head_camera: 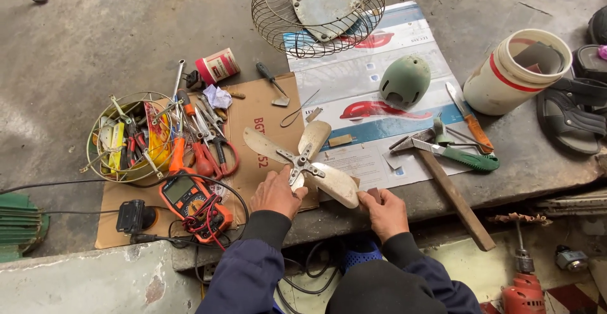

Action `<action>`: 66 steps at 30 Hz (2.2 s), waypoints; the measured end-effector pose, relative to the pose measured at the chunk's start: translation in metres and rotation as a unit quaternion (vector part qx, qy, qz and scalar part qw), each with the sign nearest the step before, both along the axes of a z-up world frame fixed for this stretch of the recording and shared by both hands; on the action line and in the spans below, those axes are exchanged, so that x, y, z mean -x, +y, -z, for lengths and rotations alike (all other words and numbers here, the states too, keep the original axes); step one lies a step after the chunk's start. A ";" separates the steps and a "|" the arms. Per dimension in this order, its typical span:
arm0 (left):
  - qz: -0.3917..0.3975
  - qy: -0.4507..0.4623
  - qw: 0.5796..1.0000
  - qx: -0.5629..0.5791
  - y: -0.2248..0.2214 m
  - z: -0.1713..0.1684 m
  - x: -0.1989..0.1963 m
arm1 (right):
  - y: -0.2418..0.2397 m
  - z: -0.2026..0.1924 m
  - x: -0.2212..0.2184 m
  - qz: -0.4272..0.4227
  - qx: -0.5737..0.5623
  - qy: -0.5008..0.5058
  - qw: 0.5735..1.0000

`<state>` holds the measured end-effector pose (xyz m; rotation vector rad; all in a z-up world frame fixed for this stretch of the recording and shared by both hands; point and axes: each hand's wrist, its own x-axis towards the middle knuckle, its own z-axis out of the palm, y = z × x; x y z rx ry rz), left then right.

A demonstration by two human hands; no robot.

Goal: Sanding the edges of a metal fan blade and fitting a motor component to ensure a proper mechanical fit.

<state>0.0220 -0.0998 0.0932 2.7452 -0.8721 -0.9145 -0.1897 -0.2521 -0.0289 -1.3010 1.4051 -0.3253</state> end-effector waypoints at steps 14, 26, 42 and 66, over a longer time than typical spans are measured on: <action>0.012 0.022 0.999 0.021 0.005 0.010 -0.007 | -0.010 -0.037 -0.010 -0.099 0.062 0.096 0.989; 0.126 0.075 0.989 0.002 -0.001 0.067 -0.027 | -0.010 -0.041 0.005 -0.128 0.027 0.110 0.985; 0.143 0.034 0.988 -0.045 -0.013 0.063 -0.020 | -0.014 -0.018 0.005 -0.091 0.060 0.097 0.989; 0.137 0.039 0.989 -0.038 -0.010 0.053 -0.021 | 0.027 -0.050 -0.008 -0.179 0.238 0.025 0.954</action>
